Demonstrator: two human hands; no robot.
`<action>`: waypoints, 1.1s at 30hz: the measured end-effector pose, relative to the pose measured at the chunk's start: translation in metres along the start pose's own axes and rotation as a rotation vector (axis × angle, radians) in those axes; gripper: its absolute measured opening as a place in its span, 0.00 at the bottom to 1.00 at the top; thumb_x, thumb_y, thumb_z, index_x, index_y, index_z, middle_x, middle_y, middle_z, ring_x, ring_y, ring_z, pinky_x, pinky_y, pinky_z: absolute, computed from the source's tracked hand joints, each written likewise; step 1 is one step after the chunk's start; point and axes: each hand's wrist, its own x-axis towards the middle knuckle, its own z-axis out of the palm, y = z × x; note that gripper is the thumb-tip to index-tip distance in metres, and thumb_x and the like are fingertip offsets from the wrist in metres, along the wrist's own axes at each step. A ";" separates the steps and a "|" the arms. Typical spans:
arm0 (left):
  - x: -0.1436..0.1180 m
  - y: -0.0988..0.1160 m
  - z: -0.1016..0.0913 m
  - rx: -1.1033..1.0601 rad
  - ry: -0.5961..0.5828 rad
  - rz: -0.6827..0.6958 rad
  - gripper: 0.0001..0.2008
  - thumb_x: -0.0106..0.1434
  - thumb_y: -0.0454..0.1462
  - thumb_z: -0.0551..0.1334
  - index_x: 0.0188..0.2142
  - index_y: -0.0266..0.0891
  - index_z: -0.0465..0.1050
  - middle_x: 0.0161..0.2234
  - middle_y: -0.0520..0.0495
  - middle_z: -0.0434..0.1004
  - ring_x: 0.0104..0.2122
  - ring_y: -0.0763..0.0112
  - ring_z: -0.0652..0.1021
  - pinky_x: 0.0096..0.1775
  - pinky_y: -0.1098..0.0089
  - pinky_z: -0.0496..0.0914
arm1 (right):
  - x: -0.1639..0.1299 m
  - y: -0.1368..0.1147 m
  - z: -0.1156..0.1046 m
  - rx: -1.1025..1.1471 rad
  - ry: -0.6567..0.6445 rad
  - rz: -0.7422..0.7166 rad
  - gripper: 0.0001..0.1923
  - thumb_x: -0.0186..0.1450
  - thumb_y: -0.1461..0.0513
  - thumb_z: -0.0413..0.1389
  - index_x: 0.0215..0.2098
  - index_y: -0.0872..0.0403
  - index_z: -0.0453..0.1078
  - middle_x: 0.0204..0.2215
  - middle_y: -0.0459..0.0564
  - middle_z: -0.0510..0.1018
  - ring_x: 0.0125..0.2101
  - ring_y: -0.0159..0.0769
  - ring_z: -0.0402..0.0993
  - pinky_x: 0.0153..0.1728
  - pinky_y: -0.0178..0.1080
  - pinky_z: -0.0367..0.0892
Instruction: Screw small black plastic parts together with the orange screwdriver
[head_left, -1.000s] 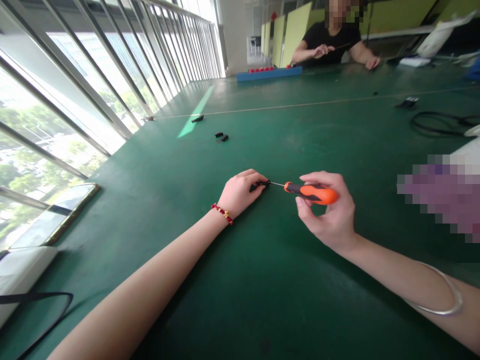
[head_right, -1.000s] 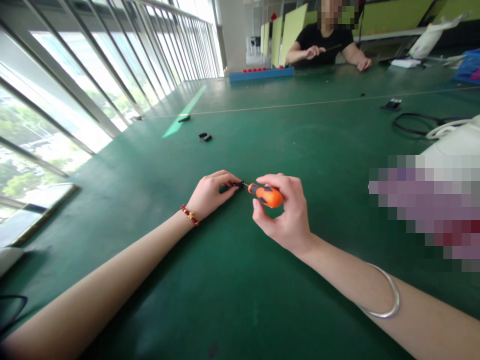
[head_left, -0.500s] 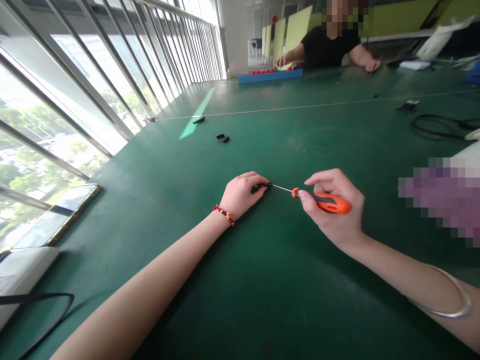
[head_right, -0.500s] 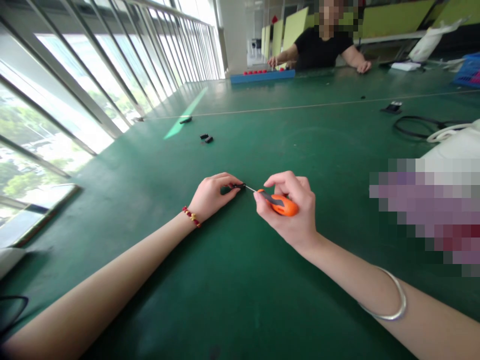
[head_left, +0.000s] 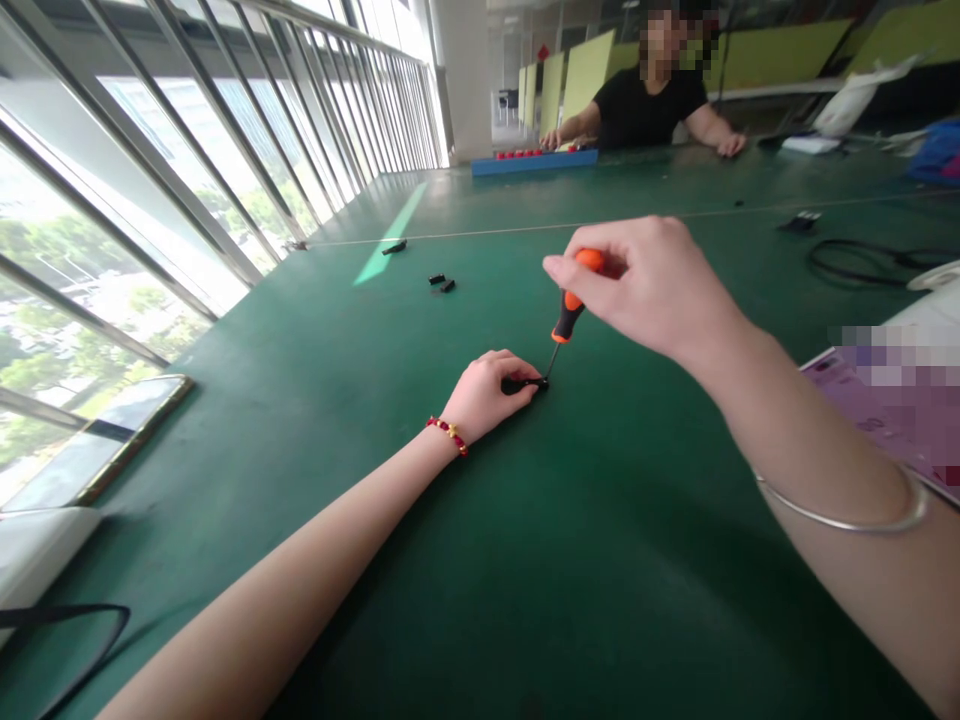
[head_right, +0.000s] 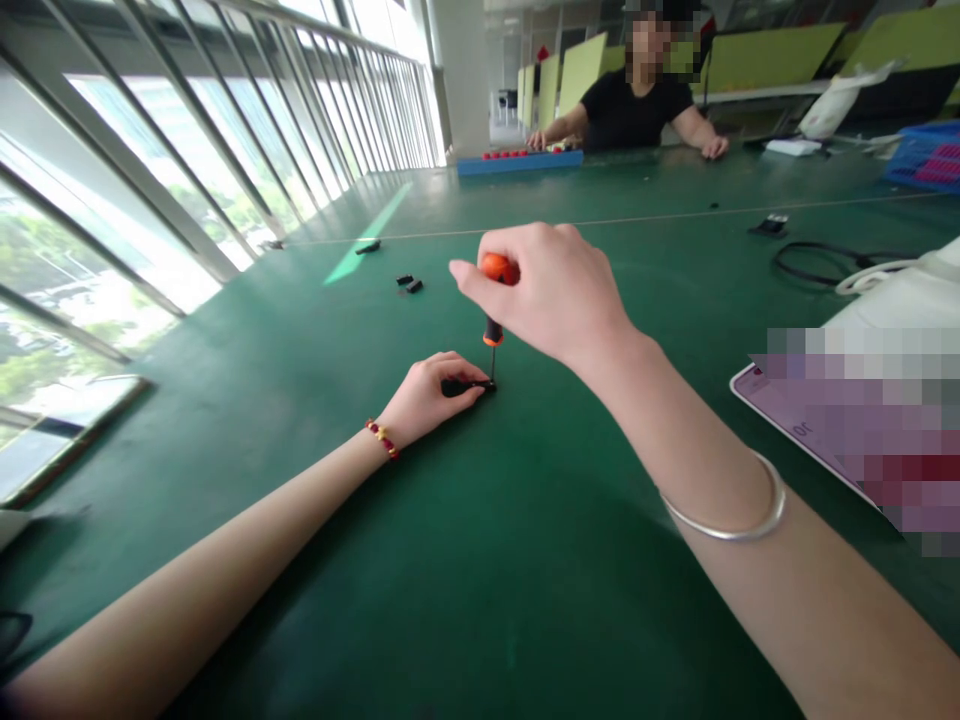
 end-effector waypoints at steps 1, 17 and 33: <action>0.000 0.000 0.000 0.002 -0.005 0.001 0.07 0.57 0.34 0.61 0.35 0.39 0.77 0.33 0.49 0.77 0.36 0.70 0.75 0.41 0.68 0.72 | 0.006 0.001 0.000 -0.002 -0.029 -0.004 0.18 0.62 0.53 0.54 0.18 0.53 0.62 0.12 0.43 0.59 0.16 0.29 0.58 0.20 0.35 0.53; -0.003 0.003 -0.002 0.088 -0.032 0.049 0.09 0.58 0.32 0.59 0.37 0.40 0.75 0.36 0.48 0.76 0.39 0.67 0.74 0.44 0.65 0.70 | 0.013 0.002 -0.007 -0.033 -0.134 -0.097 0.10 0.59 0.57 0.57 0.24 0.52 0.66 0.14 0.40 0.63 0.15 0.25 0.53 0.18 0.33 0.49; -0.005 0.001 -0.003 0.095 0.003 0.012 0.07 0.58 0.35 0.59 0.35 0.40 0.75 0.35 0.48 0.76 0.38 0.66 0.74 0.42 0.65 0.70 | 0.017 -0.002 -0.017 -0.140 -0.270 0.059 0.16 0.61 0.58 0.54 0.17 0.54 0.62 0.11 0.40 0.56 0.13 0.23 0.46 0.18 0.33 0.45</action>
